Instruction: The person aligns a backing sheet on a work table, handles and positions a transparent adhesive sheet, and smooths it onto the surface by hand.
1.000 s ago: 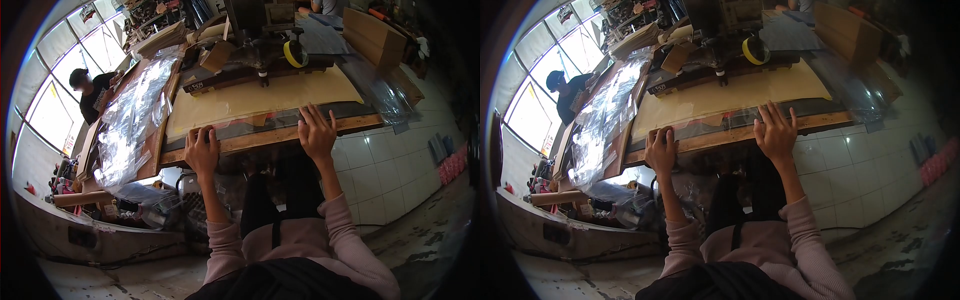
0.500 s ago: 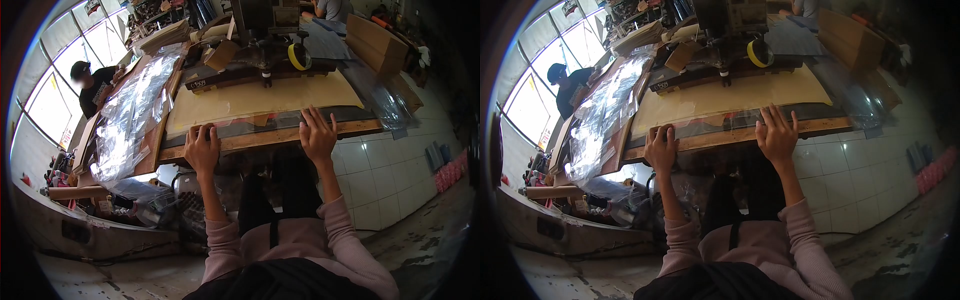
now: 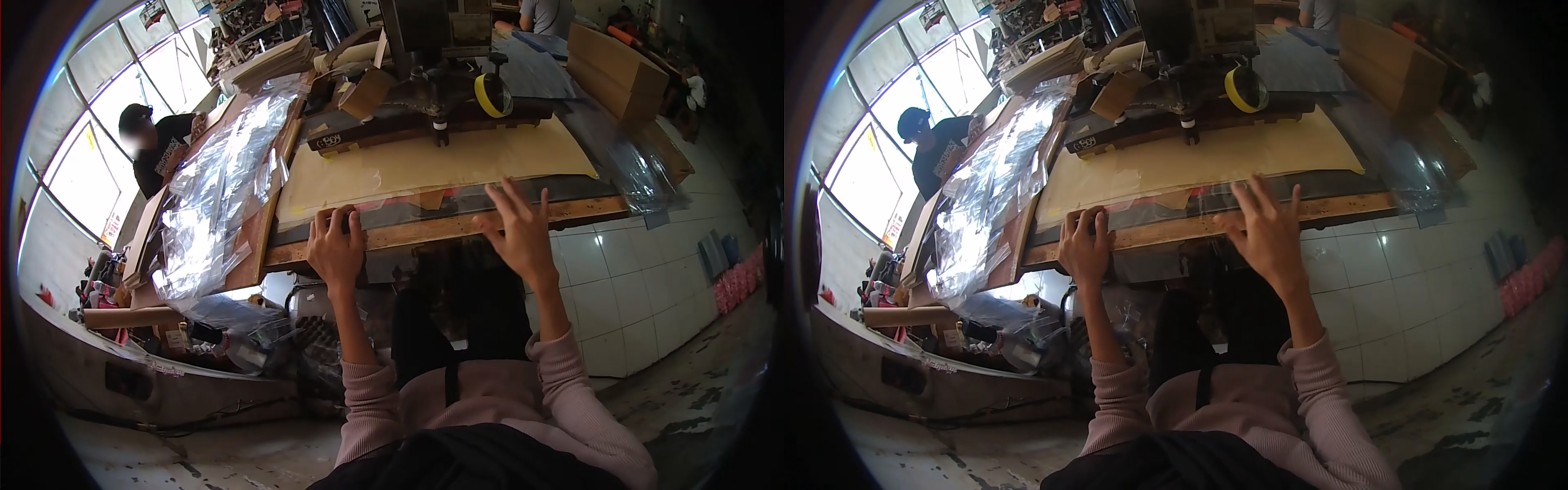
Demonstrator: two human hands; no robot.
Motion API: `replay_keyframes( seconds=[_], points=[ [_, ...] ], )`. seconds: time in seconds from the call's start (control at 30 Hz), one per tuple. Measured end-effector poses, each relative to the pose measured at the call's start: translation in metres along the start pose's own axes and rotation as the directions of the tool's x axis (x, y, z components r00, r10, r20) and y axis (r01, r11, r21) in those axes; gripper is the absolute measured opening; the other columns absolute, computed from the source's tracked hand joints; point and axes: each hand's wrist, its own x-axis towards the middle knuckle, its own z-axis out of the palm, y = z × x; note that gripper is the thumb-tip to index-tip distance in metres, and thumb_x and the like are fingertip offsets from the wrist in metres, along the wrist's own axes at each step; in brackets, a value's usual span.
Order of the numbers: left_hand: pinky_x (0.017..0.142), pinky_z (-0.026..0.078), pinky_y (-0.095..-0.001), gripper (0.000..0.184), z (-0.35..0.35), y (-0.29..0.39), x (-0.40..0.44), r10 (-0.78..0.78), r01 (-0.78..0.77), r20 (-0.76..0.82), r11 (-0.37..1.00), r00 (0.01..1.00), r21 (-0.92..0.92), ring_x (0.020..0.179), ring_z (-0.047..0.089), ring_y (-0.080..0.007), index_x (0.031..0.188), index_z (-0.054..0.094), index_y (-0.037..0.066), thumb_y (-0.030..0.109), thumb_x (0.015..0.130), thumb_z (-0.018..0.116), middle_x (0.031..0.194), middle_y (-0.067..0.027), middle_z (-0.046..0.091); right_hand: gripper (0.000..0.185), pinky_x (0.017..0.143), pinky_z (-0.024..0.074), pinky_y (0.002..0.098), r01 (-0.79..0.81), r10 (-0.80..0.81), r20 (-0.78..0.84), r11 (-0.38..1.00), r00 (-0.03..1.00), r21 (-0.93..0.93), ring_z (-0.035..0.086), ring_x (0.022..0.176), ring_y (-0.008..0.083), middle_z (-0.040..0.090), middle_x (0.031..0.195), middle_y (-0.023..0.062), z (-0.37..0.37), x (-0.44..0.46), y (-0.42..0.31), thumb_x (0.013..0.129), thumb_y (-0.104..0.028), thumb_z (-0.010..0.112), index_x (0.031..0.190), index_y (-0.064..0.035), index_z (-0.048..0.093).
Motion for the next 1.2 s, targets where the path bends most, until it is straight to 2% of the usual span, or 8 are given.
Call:
replay_keyframes(
  seconds=[0.23,0.43,0.67,0.8,0.9,1.0,1.07,1.2],
  points=[
    [0.072,0.046,-0.0398,0.018,0.0,0.0,-0.001,0.006,-0.006,0.012,1.0,1.0,-0.013,0.087,0.058,-0.028,0.091,0.066,0.015,0.028,0.086,0.055,0.091,-0.0065,0.059,0.075,0.103,0.0143,0.0686,0.34,-0.351,0.143,0.936,0.926,0.096,0.021,0.138,0.0292,0.024,0.147,0.0166,-0.006,-0.01,-0.044,0.074,-0.056,0.063,0.134,-0.0175,0.042],
    [0.071,0.047,-0.0402,0.017,0.0,0.0,0.0,-0.005,0.005,0.022,1.0,1.0,-0.006,0.086,0.058,-0.0286,0.092,0.067,0.016,0.027,0.085,0.056,0.091,-0.0062,0.059,0.085,0.104,0.0121,0.0689,0.374,-0.367,0.163,0.927,0.916,-0.019,0.018,0.138,0.0301,0.019,0.148,0.016,0.001,-0.014,-0.047,0.066,-0.054,0.071,0.138,-0.0223,0.037],
    [0.07,0.046,-0.0413,0.017,-0.003,0.004,0.0,-0.002,0.002,0.02,1.0,1.0,0.001,0.085,0.058,-0.0293,0.092,0.067,0.015,0.026,0.085,0.056,0.091,-0.007,0.058,0.095,0.102,0.012,0.0719,0.392,-0.394,0.258,0.918,0.882,0.062,0.016,0.138,0.0343,0.016,0.149,0.0179,-0.017,-0.025,-0.052,0.06,-0.056,0.073,0.14,-0.0287,0.031],
    [0.071,0.047,-0.042,0.019,-0.004,0.007,0.003,-0.048,0.048,0.042,0.999,0.998,-0.012,0.086,0.058,-0.0297,0.093,0.067,0.014,0.027,0.085,0.056,0.091,-0.0076,0.058,0.05,0.105,0.0168,0.0658,0.574,-0.575,-0.006,0.814,0.818,0.087,0.039,0.13,0.0201,0.046,0.134,0.0071,-0.004,-0.05,-0.054,0.082,-0.037,0.062,0.127,-0.0193,0.048],
    [0.069,0.047,-0.0402,0.017,-0.007,0.009,0.011,-0.095,0.104,0.103,0.99,0.99,-0.09,0.082,0.06,-0.0289,0.095,0.066,0.012,0.023,0.084,0.06,0.088,-0.0075,0.06,0.03,0.109,0.0214,0.0571,0.716,-0.696,-0.169,0.689,0.698,0.117,0.053,0.116,0.0127,0.055,0.124,-0.0028,0.005,-0.075,-0.05,0.082,-0.028,0.066,0.111,-0.0232,0.059],
    [0.066,0.047,-0.0385,0.019,-0.013,0.001,0.026,-0.112,0.147,0.249,0.981,0.962,-0.125,0.077,0.062,-0.0278,0.099,0.064,0.01,0.021,0.084,0.062,0.082,-0.0079,0.061,0.022,0.11,0.0247,0.0515,0.691,-0.658,-0.235,0.716,0.715,0.097,0.056,0.111,0.011,0.057,0.118,-0.0064,-0.003,-0.073,-0.027,0.085,-0.028,0.062,0.107,-0.0253,0.06],
    [0.066,0.047,-0.0384,0.022,-0.015,-0.002,0.043,-0.084,0.124,0.372,0.989,0.924,-0.083,0.076,0.062,-0.0276,0.102,0.063,0.01,0.021,0.084,0.062,0.081,-0.0082,0.061,0.021,0.107,0.0278,0.0535,0.523,-0.499,-0.168,0.836,0.85,0.163,0.058,0.108,0.0176,0.06,0.111,-0.0006,-0.016,-0.048,-0.001,0.082,-0.016,0.06,0.102,-0.0206,0.062],
    [0.083,0.046,-0.0416,0.041,0.004,-0.008,0.08,0.22,-0.185,0.541,0.976,0.812,-0.119,0.097,0.059,-0.0353,0.12,0.053,0.007,0.027,0.085,0.062,0.113,-0.0168,0.055,0.012,0.1,0.0363,0.0491,0.238,-0.214,-0.134,0.949,0.968,0.208,0.058,0.106,0.0229,0.063,0.103,0.0064,-0.03,0.044,0.052,0.081,-0.015,0.061,0.09,-0.0083,0.065]
  ],
)
